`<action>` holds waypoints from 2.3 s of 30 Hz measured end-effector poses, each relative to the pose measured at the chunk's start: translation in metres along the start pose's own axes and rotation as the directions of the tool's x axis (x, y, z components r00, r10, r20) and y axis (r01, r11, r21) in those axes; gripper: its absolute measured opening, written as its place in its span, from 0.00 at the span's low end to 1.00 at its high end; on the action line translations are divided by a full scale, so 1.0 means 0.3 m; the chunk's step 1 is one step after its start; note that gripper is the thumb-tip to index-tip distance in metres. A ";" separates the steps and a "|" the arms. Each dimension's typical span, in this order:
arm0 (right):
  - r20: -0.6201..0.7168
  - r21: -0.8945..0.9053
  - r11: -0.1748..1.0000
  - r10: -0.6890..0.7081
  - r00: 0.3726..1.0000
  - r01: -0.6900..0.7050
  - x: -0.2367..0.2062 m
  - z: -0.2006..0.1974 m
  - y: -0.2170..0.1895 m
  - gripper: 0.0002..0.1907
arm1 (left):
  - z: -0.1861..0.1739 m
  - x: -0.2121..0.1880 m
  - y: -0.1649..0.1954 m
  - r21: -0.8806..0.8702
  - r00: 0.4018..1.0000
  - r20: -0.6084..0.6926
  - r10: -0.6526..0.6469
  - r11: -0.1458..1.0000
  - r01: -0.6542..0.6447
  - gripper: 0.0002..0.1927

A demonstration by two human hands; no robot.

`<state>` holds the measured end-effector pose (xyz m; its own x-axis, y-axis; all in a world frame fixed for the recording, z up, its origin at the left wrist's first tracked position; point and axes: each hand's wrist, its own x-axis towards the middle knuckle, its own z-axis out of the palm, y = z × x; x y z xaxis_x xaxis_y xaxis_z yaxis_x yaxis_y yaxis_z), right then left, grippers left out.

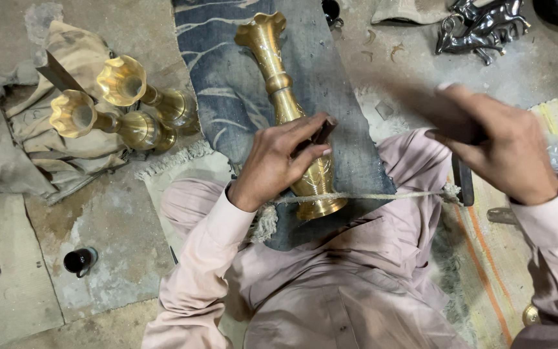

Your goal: The person sits cross-legged on the floor with a brass vase held against a lap cushion, steadying a small chisel against the vase surface with one hand while striking the chisel with a wooden mallet in the other hand, working around the vase to emboss decorative patterns into the brass.

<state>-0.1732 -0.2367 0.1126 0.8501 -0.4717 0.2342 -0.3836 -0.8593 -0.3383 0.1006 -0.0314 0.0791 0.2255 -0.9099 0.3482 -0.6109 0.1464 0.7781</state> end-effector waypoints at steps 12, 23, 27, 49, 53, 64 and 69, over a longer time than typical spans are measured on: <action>0.091 -0.006 0.998 0.071 0.993 -0.070 -0.015 0.038 0.000 0.38 | -0.023 0.009 0.020 -0.038 0.993 0.106 -0.052 0.998 0.057 0.23; -0.017 0.141 0.989 0.038 0.999 -0.035 -0.022 0.044 -0.019 0.39 | -0.022 0.012 0.007 -0.066 0.990 0.136 -0.034 0.997 0.043 0.24; -0.005 0.187 0.982 -0.025 1.000 0.026 -0.039 0.060 0.021 0.38 | -0.023 0.006 0.006 -0.094 0.993 0.116 0.020 0.996 -0.009 0.22; -0.027 0.099 0.968 0.234 0.972 -0.230 -0.074 0.071 0.011 0.35 | -0.040 -0.020 0.003 -0.081 0.976 0.215 0.035 0.997 -0.018 0.20; -0.114 0.166 0.983 -0.054 0.992 0.073 -0.064 0.024 0.017 0.37 | -0.030 -0.031 -0.009 -0.080 0.987 0.154 0.039 0.996 -0.027 0.19; -0.057 0.037 0.998 -0.041 0.998 0.043 -0.083 0.008 0.001 0.37 | -0.027 -0.041 -0.016 -0.035 0.979 0.173 0.106 0.994 -0.101 0.16; -0.038 0.007 0.999 -0.048 0.998 0.048 -0.058 -0.016 -0.029 0.38 | -0.033 -0.036 -0.015 -0.021 0.972 0.233 0.019 1.000 -0.015 0.13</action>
<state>-0.1865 -0.2218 0.1157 0.8529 -0.4375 0.2848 -0.3399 -0.8795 -0.3330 0.1083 -0.0183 0.0770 0.0308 -0.9722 0.2320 -0.5980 0.1681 0.7837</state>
